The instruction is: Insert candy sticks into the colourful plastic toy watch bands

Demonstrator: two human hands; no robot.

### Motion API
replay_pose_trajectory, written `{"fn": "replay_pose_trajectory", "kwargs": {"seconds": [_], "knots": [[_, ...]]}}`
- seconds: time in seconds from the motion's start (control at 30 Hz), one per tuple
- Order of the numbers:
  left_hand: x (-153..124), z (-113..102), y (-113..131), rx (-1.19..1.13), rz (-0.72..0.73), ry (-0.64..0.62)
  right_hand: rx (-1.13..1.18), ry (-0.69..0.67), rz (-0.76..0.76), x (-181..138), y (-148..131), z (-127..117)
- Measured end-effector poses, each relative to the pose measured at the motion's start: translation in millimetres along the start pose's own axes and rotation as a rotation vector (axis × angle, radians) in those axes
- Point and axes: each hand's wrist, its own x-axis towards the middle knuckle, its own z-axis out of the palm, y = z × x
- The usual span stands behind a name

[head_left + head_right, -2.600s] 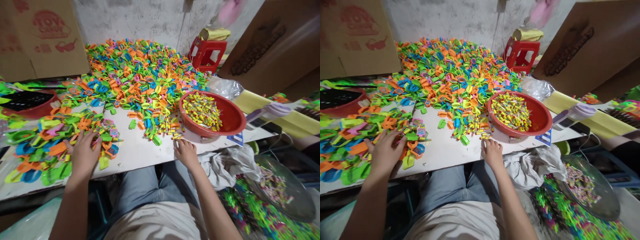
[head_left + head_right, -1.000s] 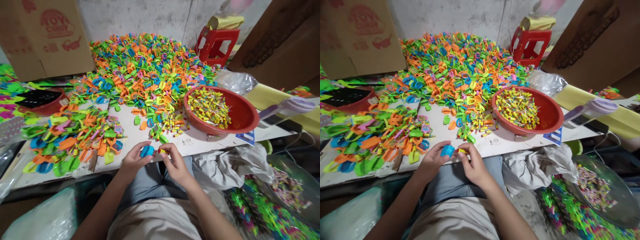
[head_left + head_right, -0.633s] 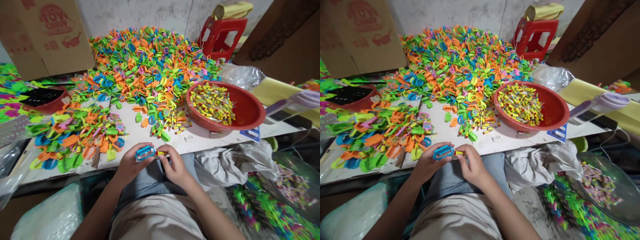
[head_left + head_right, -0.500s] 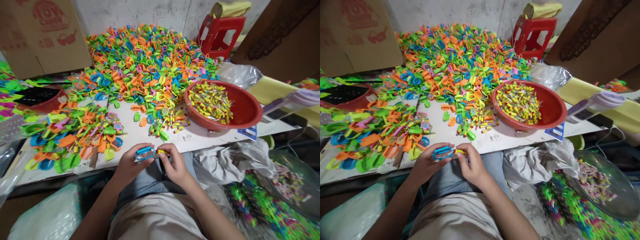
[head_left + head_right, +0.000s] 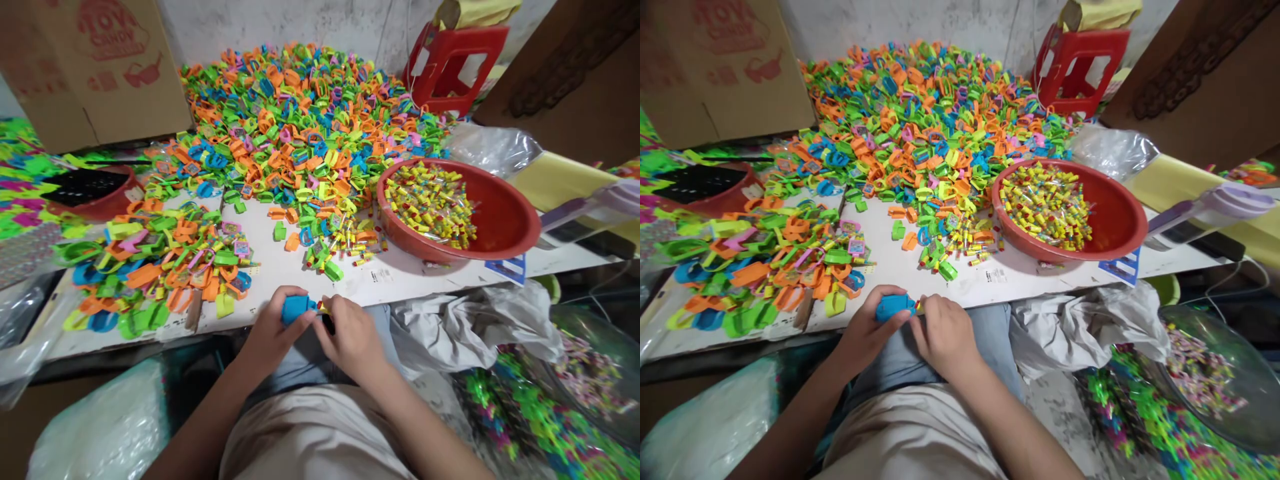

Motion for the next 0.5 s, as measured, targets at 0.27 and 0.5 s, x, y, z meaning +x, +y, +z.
{"fn": "replay_pose_trajectory", "kwargs": {"seconds": [0.27, 0.5], "knots": [[0, -2, -2, 0.102, -0.079, -0.133, 0.050, -0.196, -0.037, -3, 8, 6], [14, -88, -6, 0.416, 0.047, 0.525, 0.040, -0.037, 0.060, 1, 44, 26]]}}
